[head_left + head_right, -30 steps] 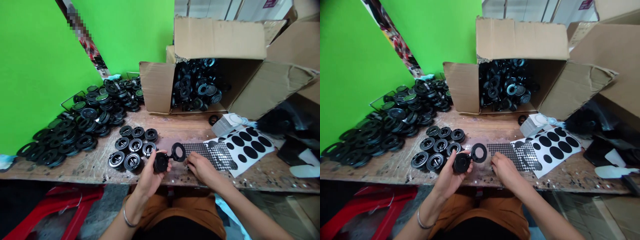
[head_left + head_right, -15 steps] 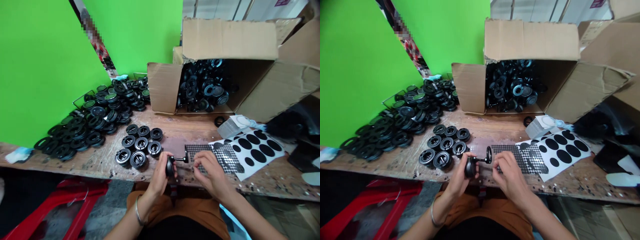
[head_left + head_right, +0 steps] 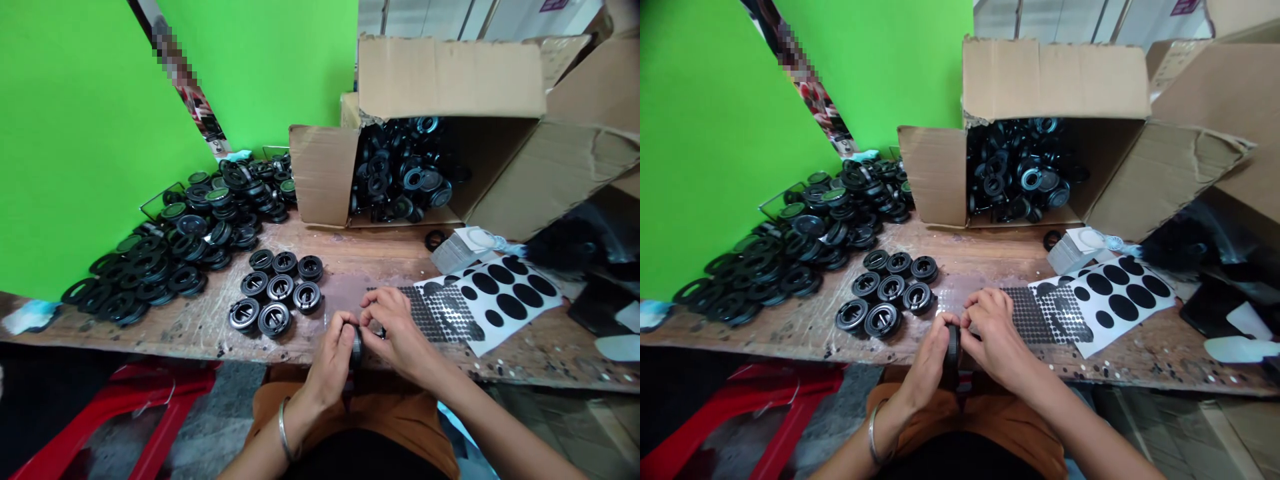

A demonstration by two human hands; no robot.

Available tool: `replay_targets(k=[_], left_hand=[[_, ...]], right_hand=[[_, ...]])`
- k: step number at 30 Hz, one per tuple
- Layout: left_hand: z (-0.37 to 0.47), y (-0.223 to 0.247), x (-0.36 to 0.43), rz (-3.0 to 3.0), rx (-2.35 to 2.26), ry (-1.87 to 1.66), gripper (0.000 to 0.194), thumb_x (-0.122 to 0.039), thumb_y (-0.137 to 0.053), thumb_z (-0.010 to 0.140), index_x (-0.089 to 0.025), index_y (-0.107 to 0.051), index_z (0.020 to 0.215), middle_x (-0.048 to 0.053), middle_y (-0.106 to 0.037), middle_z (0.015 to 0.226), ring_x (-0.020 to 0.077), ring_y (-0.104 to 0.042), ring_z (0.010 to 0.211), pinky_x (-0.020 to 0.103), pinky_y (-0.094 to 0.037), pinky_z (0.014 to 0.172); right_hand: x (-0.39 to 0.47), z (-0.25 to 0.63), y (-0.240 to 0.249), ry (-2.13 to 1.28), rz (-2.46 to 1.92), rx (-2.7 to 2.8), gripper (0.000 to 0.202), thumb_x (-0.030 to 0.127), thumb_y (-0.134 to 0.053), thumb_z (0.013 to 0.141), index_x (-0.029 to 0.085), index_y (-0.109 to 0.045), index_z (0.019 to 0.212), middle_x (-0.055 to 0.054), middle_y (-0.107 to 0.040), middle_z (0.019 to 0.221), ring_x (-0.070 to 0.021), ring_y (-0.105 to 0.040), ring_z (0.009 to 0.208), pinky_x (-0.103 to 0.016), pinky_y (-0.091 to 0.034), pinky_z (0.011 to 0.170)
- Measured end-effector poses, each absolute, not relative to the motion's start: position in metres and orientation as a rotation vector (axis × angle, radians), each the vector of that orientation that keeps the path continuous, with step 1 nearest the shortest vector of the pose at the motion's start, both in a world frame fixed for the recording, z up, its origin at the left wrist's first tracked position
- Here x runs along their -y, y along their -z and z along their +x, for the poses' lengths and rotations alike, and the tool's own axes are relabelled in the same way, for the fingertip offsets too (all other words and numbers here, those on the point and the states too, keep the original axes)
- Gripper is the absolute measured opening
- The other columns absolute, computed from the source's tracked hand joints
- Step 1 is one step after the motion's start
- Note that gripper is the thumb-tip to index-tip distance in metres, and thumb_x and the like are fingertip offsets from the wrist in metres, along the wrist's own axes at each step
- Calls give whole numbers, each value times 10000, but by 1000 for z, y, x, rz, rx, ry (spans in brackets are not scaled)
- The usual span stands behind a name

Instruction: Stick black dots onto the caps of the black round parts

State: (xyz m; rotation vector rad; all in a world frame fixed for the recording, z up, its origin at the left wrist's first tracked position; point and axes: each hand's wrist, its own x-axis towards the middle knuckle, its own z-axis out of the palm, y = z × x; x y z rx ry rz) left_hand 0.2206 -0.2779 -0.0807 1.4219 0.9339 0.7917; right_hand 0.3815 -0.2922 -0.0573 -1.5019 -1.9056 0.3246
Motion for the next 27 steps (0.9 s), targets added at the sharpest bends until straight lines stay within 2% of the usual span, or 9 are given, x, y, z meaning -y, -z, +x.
replay_targets(k=[4, 9, 11, 14, 17, 20, 27], left_hand=[[223, 81, 278, 1278, -921, -809, 409, -571, -397, 941, -211, -588, 968, 47, -599, 921, 194, -526, 856, 293, -412, 812], [223, 81, 276, 1268, -933, -840, 444, -605, -370, 934, -213, -573, 883, 38, -576, 890, 194, -514, 865, 300, -418, 844], [221, 81, 276, 1254, -919, -807, 401, -583, -423, 927, -214, -561, 855, 24, -557, 846, 181, -512, 824, 290, -431, 807], [220, 83, 274, 1076, -881, -726, 328, -552, -487, 912, -226, -523, 908, -9, -532, 750, 148, -512, 673, 263, -447, 644], [220, 87, 269, 879, -880, -754, 314, -545, -511, 897, -239, -470, 952, -38, -517, 699, 132, -514, 583, 253, -460, 561], [221, 94, 263, 870, -916, -816, 320, -538, -538, 883, -234, -473, 956, -39, -529, 696, 131, -534, 586, 245, -467, 552], [219, 108, 262, 930, -959, -849, 332, -541, -563, 876, -221, -514, 949, -33, -528, 743, 106, -516, 616, 212, -438, 579]], right_hand=[[298, 382, 60, -189, -1463, 1960, 90, 155, -580, 866, 205, -634, 815, -69, -625, 1041, -249, -509, 1082, -492, -362, 1003], [317, 380, 67, 70, -1267, 2158, 284, 105, -532, 888, 164, -628, 1149, -102, -640, 1162, -276, -455, 1251, -548, -249, 1125], [322, 386, 68, 36, -1263, 2191, 308, 122, -537, 893, 179, -618, 1185, -101, -619, 1210, -291, -430, 1289, -559, -246, 1126], [322, 407, 69, -90, -1345, 1988, 243, 149, -520, 912, 216, -633, 1116, -103, -572, 1230, -288, -437, 1277, -528, -351, 1062], [318, 428, 78, -146, -1512, 1754, 126, 160, -524, 912, 204, -630, 965, -100, -579, 1089, -258, -519, 1114, -464, -440, 943], [316, 434, 96, -214, -1653, 1845, 99, 149, -571, 876, 203, -628, 816, -79, -587, 997, -255, -520, 1029, -450, -433, 881], [310, 418, 115, -237, -1731, 1990, 124, 70, -607, 779, 189, -637, 760, -78, -592, 989, -268, -475, 1018, -450, -381, 869]])
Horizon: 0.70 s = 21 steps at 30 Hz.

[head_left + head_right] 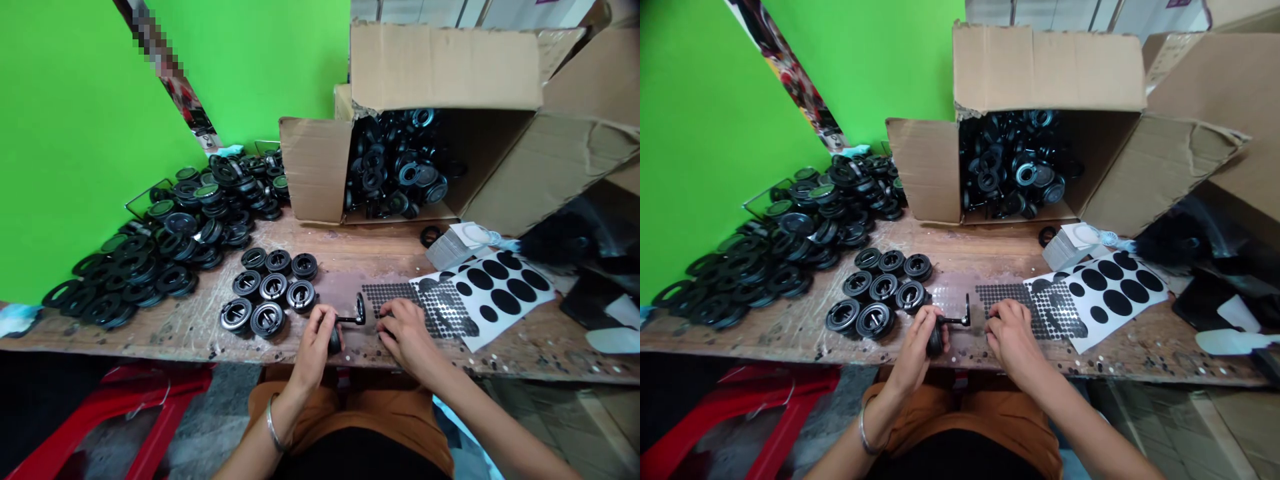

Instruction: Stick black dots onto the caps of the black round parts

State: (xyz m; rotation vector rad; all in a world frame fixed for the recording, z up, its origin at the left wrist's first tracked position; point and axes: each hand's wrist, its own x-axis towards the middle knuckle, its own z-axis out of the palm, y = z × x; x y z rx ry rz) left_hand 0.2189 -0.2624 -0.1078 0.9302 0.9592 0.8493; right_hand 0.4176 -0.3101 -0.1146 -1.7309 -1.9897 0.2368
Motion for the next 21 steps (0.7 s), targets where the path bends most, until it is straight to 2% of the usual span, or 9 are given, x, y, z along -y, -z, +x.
replay_targets(k=[5, 10, 14, 17, 21], left_hand=[[219, 111, 264, 949, -978, -853, 321, -540, -551, 885, -230, -521, 963, -33, -534, 743, 109, -519, 608, 217, -431, 589], [221, 106, 266, 967, -1013, -888, 308, -524, -580, 867, -224, -553, 934, -23, -540, 721, 131, -507, 615, 235, -426, 610], [221, 93, 270, 1089, -1046, -957, 227, -430, -650, 837, -217, -617, 908, 16, -596, 806, 177, -537, 761, 259, -430, 738], [220, 85, 274, 1259, -1071, -986, 195, -375, -665, 827, -218, -642, 941, 42, -624, 920, 216, -539, 901, 282, -398, 851], [219, 80, 278, 1454, -1108, -927, 196, -358, -619, 858, -231, -614, 1007, 53, -621, 985, 238, -537, 946, 319, -380, 891]], right_hand=[[306, 419, 112, -190, -1728, 2096, 121, 75, -614, 723, 191, -594, 752, -68, -568, 949, -257, -473, 989, -471, -363, 930], [312, 415, 104, -107, -1618, 2065, 124, 76, -546, 804, 198, -568, 791, -66, -568, 959, -249, -480, 1014, -518, -313, 1021], [309, 409, 86, -129, -1494, 1966, 95, 123, -545, 854, 210, -560, 821, -68, -556, 1041, -249, -469, 1068, -476, -366, 978], [304, 404, 74, -72, -1493, 1976, 103, 116, -556, 848, 213, -579, 822, -70, -563, 1069, -260, -467, 1096, -519, -330, 1023], [301, 399, 68, -8, -1536, 2029, 106, 113, -564, 838, 209, -600, 814, -81, -575, 1091, -272, -466, 1119, -557, -293, 1063]])
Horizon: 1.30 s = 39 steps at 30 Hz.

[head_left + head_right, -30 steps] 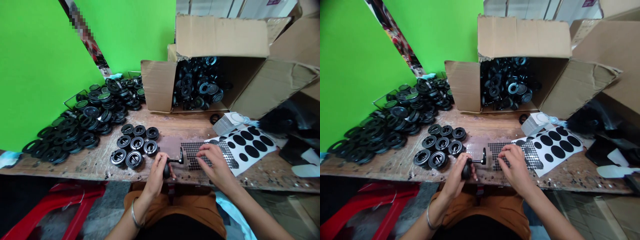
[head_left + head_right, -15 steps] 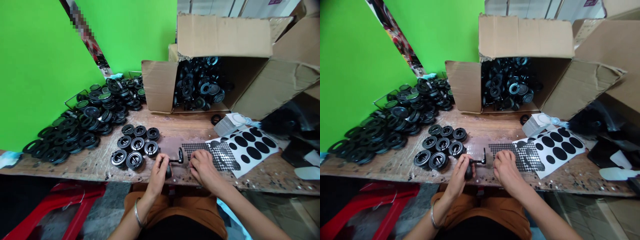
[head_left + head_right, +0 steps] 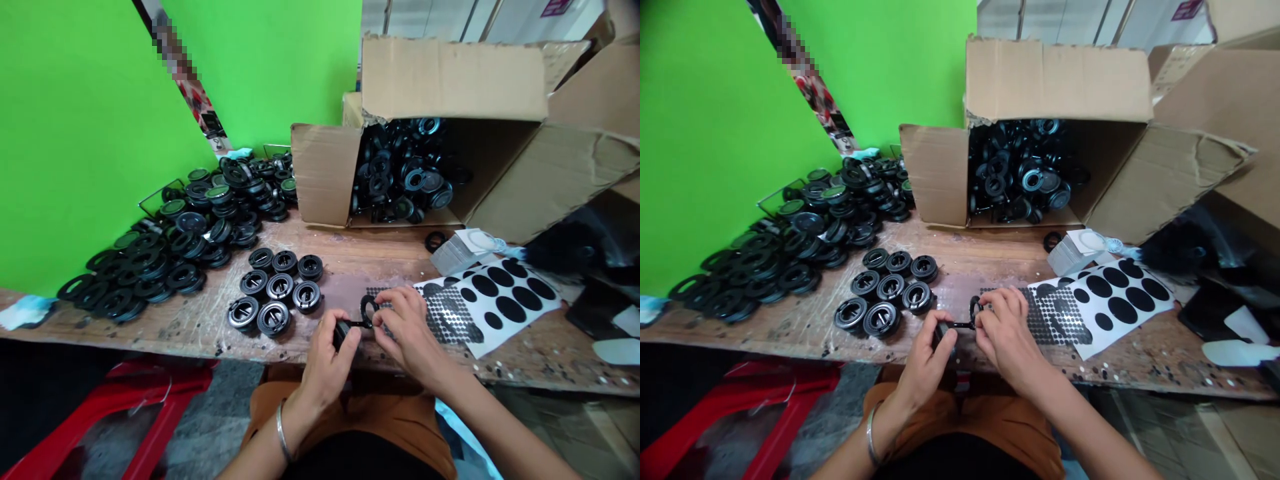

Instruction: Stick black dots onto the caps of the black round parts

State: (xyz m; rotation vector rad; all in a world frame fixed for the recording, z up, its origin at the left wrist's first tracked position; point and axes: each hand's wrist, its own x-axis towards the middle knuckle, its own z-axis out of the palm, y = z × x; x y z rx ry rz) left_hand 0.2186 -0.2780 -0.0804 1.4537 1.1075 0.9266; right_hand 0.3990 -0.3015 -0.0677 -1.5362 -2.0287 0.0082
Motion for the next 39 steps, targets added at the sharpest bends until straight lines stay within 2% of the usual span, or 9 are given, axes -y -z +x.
replay_targets(k=[11, 17, 23, 26, 28, 31, 35, 37, 39], left_hand=[[222, 79, 281, 1538, -1101, -887, 172, -357, -585, 889, -230, -580, 1005, 38, -606, 961, 211, -540, 910, 301, -387, 851], [223, 80, 275, 1183, -1062, -993, 201, -394, -653, 843, -224, -605, 939, 14, -596, 867, 171, -529, 815, 262, -418, 780], [227, 81, 270, 787, -927, -889, 274, -448, -683, 815, -218, -550, 882, -26, -524, 720, 113, -471, 627, 210, -420, 584], [229, 74, 269, 527, -797, -780, 301, -493, -623, 853, -206, -546, 895, -15, -527, 705, 100, -471, 588, 188, -387, 516], [230, 67, 267, 409, -721, -661, 351, -540, -585, 865, -192, -556, 906, 10, -554, 719, 100, -494, 581, 187, -384, 504], [227, 59, 263, 497, -705, -611, 435, -617, -535, 863, -207, -594, 997, 67, -627, 897, 159, -596, 728, 264, -482, 628], [217, 58, 261, 1233, -720, -982, 509, -634, -610, 802, -277, -645, 1162, 83, -569, 1280, 241, -554, 1105, 347, -442, 926], [213, 61, 262, 1548, -596, -989, 402, -589, -620, 820, -216, -735, 915, 96, -666, 1026, 227, -591, 965, 328, -436, 876], [213, 66, 263, 1570, -579, -996, 468, -537, -544, 891, -184, -676, 614, 65, -615, 664, 182, -567, 703, 304, -429, 723]], right_hand=[[302, 397, 64, 58, -1576, 2085, 118, 119, -557, 850, 200, -631, 809, -95, -613, 1072, -286, -488, 1114, -569, -305, 1072], [314, 392, 73, 192, -1435, 2066, 178, 124, -550, 893, 191, -660, 1016, -128, -591, 1267, -318, -405, 1314, -597, -301, 1085], [321, 402, 87, 31, -1426, 2061, 324, 148, -562, 907, 238, -592, 1217, -139, -418, 1462, -347, -294, 1411, -626, -295, 1093], [315, 415, 83, -390, -1391, 1835, 574, 246, -614, 896, 289, -390, 1423, -122, -232, 1567, -317, -291, 1423, -534, -379, 1090], [310, 421, 77, -724, -1357, 1676, 653, 300, -628, 887, 292, -316, 1461, -120, -319, 1524, -284, -415, 1351, -465, -449, 1050], [305, 421, 67, -1101, -1319, 1406, 491, 323, -618, 880, 284, -443, 1337, -81, -564, 1261, -210, -635, 1029, -364, -566, 855], [304, 412, 63, -1417, -1353, 1080, 450, 378, -652, 832, 254, -464, 1222, 4, -594, 868, -121, -587, 574, -262, -538, 480], [306, 411, 67, -1505, -1348, 1052, 489, 408, -667, 815, 253, -447, 1223, 20, -578, 835, -114, -573, 525, -257, -517, 439], [309, 415, 74, -1513, -1365, 1090, 448, 448, -600, 860, 251, -430, 1225, 2, -598, 883, -123, -592, 524, -271, -512, 445]])
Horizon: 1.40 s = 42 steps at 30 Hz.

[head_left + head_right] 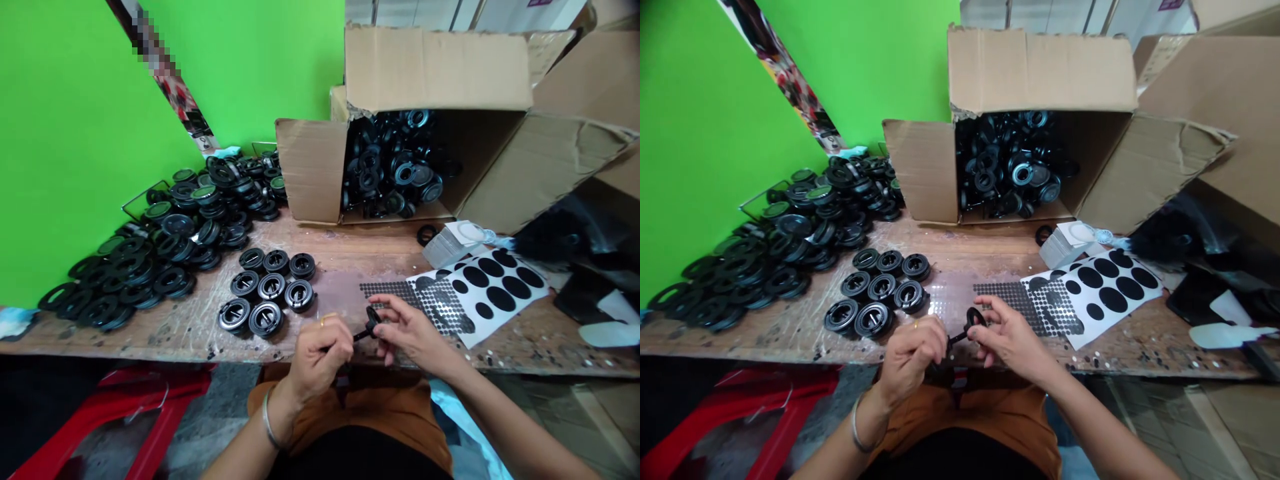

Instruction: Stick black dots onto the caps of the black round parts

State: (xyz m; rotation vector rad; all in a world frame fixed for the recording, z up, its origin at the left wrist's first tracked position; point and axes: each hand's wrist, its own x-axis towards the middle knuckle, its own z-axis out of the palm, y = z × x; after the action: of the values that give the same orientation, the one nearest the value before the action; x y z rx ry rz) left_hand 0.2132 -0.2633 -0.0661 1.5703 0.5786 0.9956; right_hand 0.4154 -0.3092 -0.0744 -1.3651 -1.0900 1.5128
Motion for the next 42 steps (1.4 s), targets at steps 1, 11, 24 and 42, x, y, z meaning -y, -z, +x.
replay_targets(k=[1, 11, 24, 42], left_hand=[[214, 69, 264, 1472, -639, -1044, 543, -534, -481, 923, -181, -621, 535, 48, -556, 568, 164, -526, 616, 295, -410, 660], [226, 73, 254, 471, -853, -896, 581, -717, -524, 802, -157, -559, 652, -9, -513, 616, 103, -494, 565, 211, -424, 558], [233, 79, 259, 631, -903, -1016, 490, -653, -578, 814, -173, -541, 723, -27, -507, 591, 98, -487, 562, 193, -401, 539], [242, 86, 270, 902, -1087, -1086, 505, -626, -482, 879, -185, -518, 635, -39, -450, 513, 97, -392, 467, 226, -307, 473]], right_hand=[[311, 419, 79, -1452, -1418, 1153, 386, 447, -557, 887, 242, -450, 1196, -9, -604, 895, -127, -597, 532, -278, -510, 464], [318, 426, 114, -579, -1778, 2092, 146, 111, -458, 869, 162, -594, 847, -71, -533, 915, -177, -586, 784, -300, -470, 701], [312, 414, 114, -501, -2027, 2028, 64, 123, -519, 763, 184, -529, 781, -42, -544, 868, -159, -549, 686, -272, -377, 607], [315, 371, 62, -454, -1427, 1824, 180, 29, -568, 725, 206, -540, 745, -42, -573, 986, -238, -479, 1027, -406, -382, 886]])
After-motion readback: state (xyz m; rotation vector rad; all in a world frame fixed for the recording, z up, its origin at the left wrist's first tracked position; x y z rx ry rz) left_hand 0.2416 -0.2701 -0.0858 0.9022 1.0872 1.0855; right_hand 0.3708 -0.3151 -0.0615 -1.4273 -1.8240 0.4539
